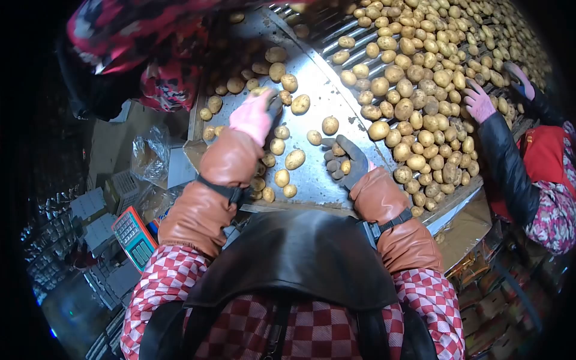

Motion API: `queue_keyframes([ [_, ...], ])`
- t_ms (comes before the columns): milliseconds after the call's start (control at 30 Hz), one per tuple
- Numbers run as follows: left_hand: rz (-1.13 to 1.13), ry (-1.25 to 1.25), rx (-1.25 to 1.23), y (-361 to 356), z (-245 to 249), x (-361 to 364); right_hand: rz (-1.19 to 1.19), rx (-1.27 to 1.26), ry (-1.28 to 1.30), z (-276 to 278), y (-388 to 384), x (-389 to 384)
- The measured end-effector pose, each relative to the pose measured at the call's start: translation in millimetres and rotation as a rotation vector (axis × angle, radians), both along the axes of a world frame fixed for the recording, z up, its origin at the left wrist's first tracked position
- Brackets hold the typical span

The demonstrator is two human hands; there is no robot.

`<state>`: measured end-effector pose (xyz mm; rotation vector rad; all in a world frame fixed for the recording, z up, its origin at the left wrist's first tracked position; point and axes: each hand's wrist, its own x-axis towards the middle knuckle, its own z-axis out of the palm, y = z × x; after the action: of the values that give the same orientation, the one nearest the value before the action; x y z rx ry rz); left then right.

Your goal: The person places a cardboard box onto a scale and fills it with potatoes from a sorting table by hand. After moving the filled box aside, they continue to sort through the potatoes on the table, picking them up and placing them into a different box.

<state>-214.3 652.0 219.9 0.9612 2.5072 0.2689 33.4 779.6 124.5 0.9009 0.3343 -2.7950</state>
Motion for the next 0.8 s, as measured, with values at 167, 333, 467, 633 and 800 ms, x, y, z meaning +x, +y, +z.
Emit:
queue_keyframes([
  [167,-0.035,0.112,-0.108,54.1,-29.3,8.7,-0.114,-0.07,-0.109,19.1,2.9,-14.7],
  [333,0.07,-0.131,-0.103,26.8,-56.5,-20.0,-0.248,-0.163,-0.086,13.6,-1.9,-9.9],
  [467,0.081,-0.335,-0.035,5.6,-44.1,3.2,-0.278,-0.358,0.146,9.6,-10.4,-8.1],
  [633,-0.602,-0.395,-0.183,7.3,26.3,70.8,-0.363,-0.502,0.205,2.4,-22.7,-5.6],
  [800,-0.143,-0.167,0.291,14.1,-7.0,6.1,-0.36,-0.217,0.048,20.7,-34.3,15.9],
])
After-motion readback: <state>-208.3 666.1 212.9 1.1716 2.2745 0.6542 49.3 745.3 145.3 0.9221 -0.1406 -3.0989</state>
